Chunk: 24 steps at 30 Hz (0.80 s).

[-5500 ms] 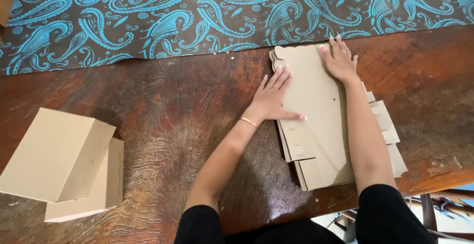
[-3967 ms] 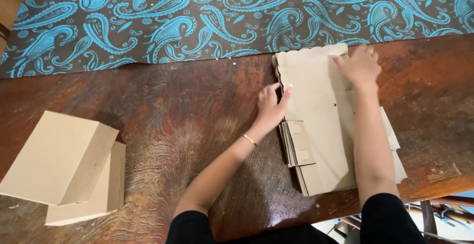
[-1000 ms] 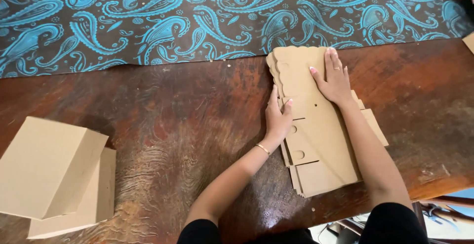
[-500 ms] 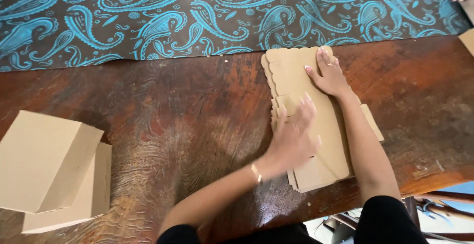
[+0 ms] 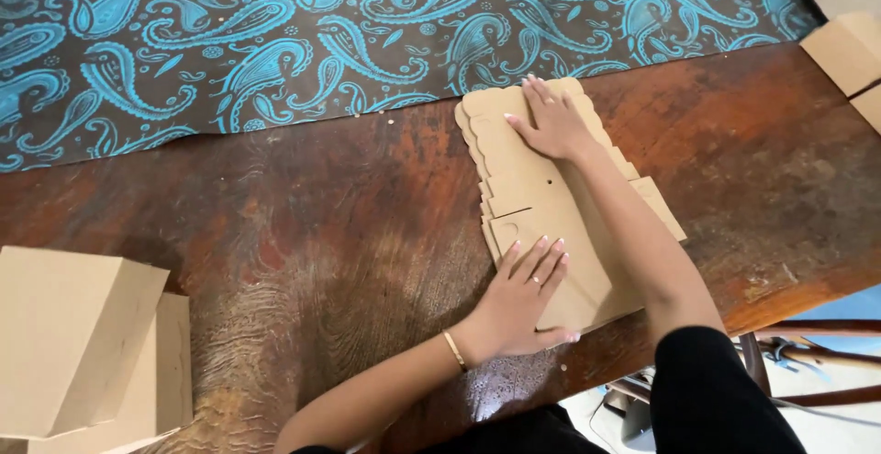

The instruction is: The person assembles a flat cardboard box by folding along pre-scored lines and interlocking tabs. They fold the side flaps, tuck the bottom tabs into slots, and close the top flaps to form a finished box, then place it with other completed boxes.

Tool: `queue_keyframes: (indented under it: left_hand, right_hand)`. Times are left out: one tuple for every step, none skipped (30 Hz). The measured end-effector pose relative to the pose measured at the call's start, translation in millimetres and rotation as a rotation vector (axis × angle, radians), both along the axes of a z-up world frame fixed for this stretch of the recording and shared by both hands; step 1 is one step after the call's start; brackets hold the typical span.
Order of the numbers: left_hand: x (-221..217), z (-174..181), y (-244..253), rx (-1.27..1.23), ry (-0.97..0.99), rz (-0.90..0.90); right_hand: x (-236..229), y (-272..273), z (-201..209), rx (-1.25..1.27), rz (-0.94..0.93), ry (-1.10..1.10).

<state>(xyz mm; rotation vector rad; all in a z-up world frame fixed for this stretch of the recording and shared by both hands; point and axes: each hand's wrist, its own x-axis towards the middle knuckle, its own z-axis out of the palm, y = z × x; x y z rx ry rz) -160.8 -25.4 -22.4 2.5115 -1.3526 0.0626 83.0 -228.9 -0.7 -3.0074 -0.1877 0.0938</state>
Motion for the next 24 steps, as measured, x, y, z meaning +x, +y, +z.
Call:
queue_keyframes:
  left_hand:
    - [0.4, 1.9, 6.7, 0.002, -0.001, -0.005]
    - [2.3, 4.4, 12.2, -0.062, -0.048, -0.045]
    - [4.3, 7.0, 17.7, -0.127, -0.094, -0.084]
    - [5.9, 3.8, 16.8, -0.125, -0.097, -0.088]
    - [7.5, 0.6, 16.1, -0.172, -0.080, -0.105]
    - [8.6, -2.6, 16.3, -0.218, -0.061, -0.118]
    - [7.3, -3.7, 15.3, -0.214, -0.062, -0.120]
    - [7.2, -5.0, 14.3, -0.236, -0.062, -0.117]
    - [7.1, -6.3, 13.6, -0.258, -0.061, -0.113]
    - [7.8, -1.2, 15.0, -0.254, -0.064, -0.115]
    - [8.3, 3.7, 16.9, -0.197, -0.064, -0.127]
    - [6.6, 7.7, 18.6, -0.144, -0.059, -0.131]
    - [7.6, 8.0, 17.8, -0.143, -0.058, -0.124]
    - [7.2, 8.0, 18.5, -0.159, -0.053, -0.128]
    - [6.9, 8.0, 19.5, -0.175, -0.047, -0.131]
    - [7.3, 8.2, 19.9, -0.174, -0.045, -0.118]
    - [7.7, 8.4, 20.4, -0.151, -0.052, -0.123]
    - [7.2, 8.2, 19.7, -0.130, -0.059, -0.132]
    - [7.0, 7.5, 19.9, -0.132, -0.056, -0.122]
    - [7.3, 7.1, 19.8, -0.096, -0.091, -0.116]
    - [7.7, 6.8, 19.3, -0.059, -0.125, -0.110]
    - [7.4, 6.6, 19.8, -0.061, -0.124, -0.110]
    - [7.1, 6.3, 20.2, -0.082, -0.111, -0.110]
    - [7.0, 6.1, 19.9, -0.105, -0.098, -0.110]
  right_hand:
    - [5.9, 2.8, -1.5, 0.002, -0.005, -0.001]
    - [12.9, 4.2, -1.5, -0.003, 0.015, -0.007]
    - [20.1, 5.4, -1.2, -0.008, 0.035, -0.013]
    - [29.0, 3.4, -5.5, -0.005, 0.031, -0.016]
    - [37.9, 1.5, -9.7, -0.034, 0.056, -0.058]
    - [46.8, 1.2, -14.6, -0.061, 0.084, -0.099]
    - [46.3, 1.7, -12.6, -0.058, 0.082, -0.100]
    - [47.5, 2.8, -9.9, -0.080, 0.108, -0.132]
    - [48.7, 4.2, -7.2, -0.101, 0.133, -0.164]
    - [45.6, 6.6, -0.5, -0.098, 0.132, -0.168]
    - [42.4, 9.6, 5.9, -0.070, 0.153, -0.178]
    - [38.7, 14.5, 10.7, -0.043, 0.184, -0.183]
    - [36.1, 13.7, 17.6, -0.042, 0.190, -0.182]
    - [33.2, 15.5, 22.4, -0.020, 0.196, -0.170]
    - [30.5, 17.5, 27.2, 0.001, 0.203, -0.157]
    - [27.0, 18.0, 31.0, 0.004, 0.216, -0.153]
    - [23.6, 18.4, 34.8, 0.025, 0.225, -0.201]
    - [18.6, 16.8, 38.5, 0.044, 0.232, -0.248]
    - [18.5, 15.9, 36.1, 0.044, 0.241, -0.243]
    - [17.9, 13.6, 34.0, 0.022, 0.226, -0.309]
    - [17.4, 10.8, 32.1, 0.000, 0.212, -0.374]
    - [16.5, 9.1, 29.3, -0.002, 0.212, -0.372]
    - [15.5, 7.2, 26.6, -0.024, 0.220, -0.484]
    - [14.9, 4.9, 24.2, -0.049, 0.228, -0.595]
